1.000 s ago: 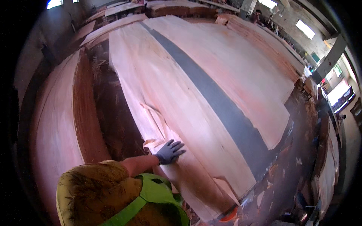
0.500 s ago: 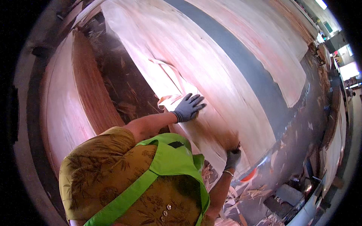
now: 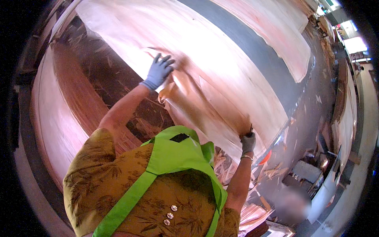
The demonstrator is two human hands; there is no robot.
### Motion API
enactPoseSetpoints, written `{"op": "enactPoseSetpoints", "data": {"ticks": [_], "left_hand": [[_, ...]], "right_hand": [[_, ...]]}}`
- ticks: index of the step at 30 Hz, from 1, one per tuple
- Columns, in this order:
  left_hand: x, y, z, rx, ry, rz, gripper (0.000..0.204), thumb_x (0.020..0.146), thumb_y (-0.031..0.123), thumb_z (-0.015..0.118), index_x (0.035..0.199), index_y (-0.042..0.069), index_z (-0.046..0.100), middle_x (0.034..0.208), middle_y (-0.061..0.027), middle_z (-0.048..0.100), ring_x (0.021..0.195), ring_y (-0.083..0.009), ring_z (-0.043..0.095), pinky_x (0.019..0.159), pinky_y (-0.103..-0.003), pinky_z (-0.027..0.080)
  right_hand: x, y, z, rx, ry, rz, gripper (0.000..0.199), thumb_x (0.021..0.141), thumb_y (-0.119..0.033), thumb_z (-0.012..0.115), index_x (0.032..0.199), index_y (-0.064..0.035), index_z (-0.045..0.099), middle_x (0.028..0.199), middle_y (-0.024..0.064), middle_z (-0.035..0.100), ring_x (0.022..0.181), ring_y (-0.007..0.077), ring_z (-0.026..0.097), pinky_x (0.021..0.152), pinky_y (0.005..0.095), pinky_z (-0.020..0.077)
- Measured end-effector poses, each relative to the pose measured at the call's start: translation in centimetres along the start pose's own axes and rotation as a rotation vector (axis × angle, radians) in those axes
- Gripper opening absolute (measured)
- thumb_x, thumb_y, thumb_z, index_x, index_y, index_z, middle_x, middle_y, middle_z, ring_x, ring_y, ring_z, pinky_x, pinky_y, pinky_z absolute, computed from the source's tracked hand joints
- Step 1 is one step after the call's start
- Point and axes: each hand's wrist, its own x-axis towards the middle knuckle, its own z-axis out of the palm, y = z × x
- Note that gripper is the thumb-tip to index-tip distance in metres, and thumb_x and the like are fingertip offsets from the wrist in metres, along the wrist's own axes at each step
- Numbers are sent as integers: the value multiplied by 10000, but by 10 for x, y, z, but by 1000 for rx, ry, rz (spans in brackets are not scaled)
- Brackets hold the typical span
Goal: The person sorts and stacks sheets of wood veneer by hand. They pick up individual strips and large sheets, align them, and place them onto organized stacks on a table or the floor.
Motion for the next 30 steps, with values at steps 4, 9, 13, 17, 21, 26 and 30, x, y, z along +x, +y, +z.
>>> {"op": "enactPoseSetpoints", "data": {"ticks": [4, 9, 13, 17, 21, 26, 30], "left_hand": [[-60, -77, -54, 181, -276, -134, 169, 780, 205, 600, 943, 201, 647, 1322, 9, 485, 1284, -174, 372, 1119, -460, 149], [-156, -185, -50, 592, -243, -729, 328, 809, 222, 529, 1125, 176, 602, 1222, -88, 519, 1097, -254, 499, 944, -460, 338], [-75, -81, -27, 169, -91, -234, 453, 771, 26, 507, 1210, 131, 537, 1400, -140, 344, 1181, -305, 409, 1034, -455, 290], [-11, 150, -10, -440, -116, 252, 500, 769, 130, 575, 1255, 67, 474, 1414, -139, 331, 1305, -302, 311, 1069, -485, 248], [20, 259, -13, -705, -75, 471, 508, 786, 205, 571, 1262, 63, 468, 1365, -145, 393, 1292, -312, 319, 1087, -484, 208], [29, 279, 3, -605, -107, 510, 484, 787, 234, 564, 1236, 64, 494, 1347, -159, 405, 1281, -325, 326, 1088, -489, 195], [28, 280, -2, -565, -141, 489, 500, 772, 241, 575, 1231, 61, 491, 1345, -167, 405, 1281, -329, 326, 1085, -493, 199]], "right_hand": [[-3, -21, 4, -87, -46, 18, 302, 626, -190, 703, 813, 0, 562, 636, 110, 617, 521, 202, 594, 504, 323, 467], [-9, -4, 3, -76, 38, 15, 309, 646, -239, 692, 841, -22, 589, 642, 133, 622, 563, 235, 612, 553, 336, 478], [-15, -35, 0, -188, -22, -65, 326, 647, -235, 687, 825, 17, 584, 714, 131, 630, 587, 209, 596, 553, 331, 477], [-7, -19, 7, -257, 142, -25, 384, 641, -277, 688, 882, 8, 595, 797, 169, 648, 755, 268, 630, 673, 360, 490], [-19, -42, 1, -289, 150, 43, 373, 643, -264, 692, 902, -15, 592, 860, 182, 649, 844, 326, 625, 737, 379, 486], [-46, -23, -7, -115, 247, -60, 274, 713, -142, 625, 955, -19, 587, 866, 187, 643, 858, 334, 619, 741, 398, 486], [-101, -18, -38, -454, 121, -130, 286, 723, -100, 597, 1006, -137, 588, 1043, 153, 568, 788, 390, 603, 674, 467, 499]]}}
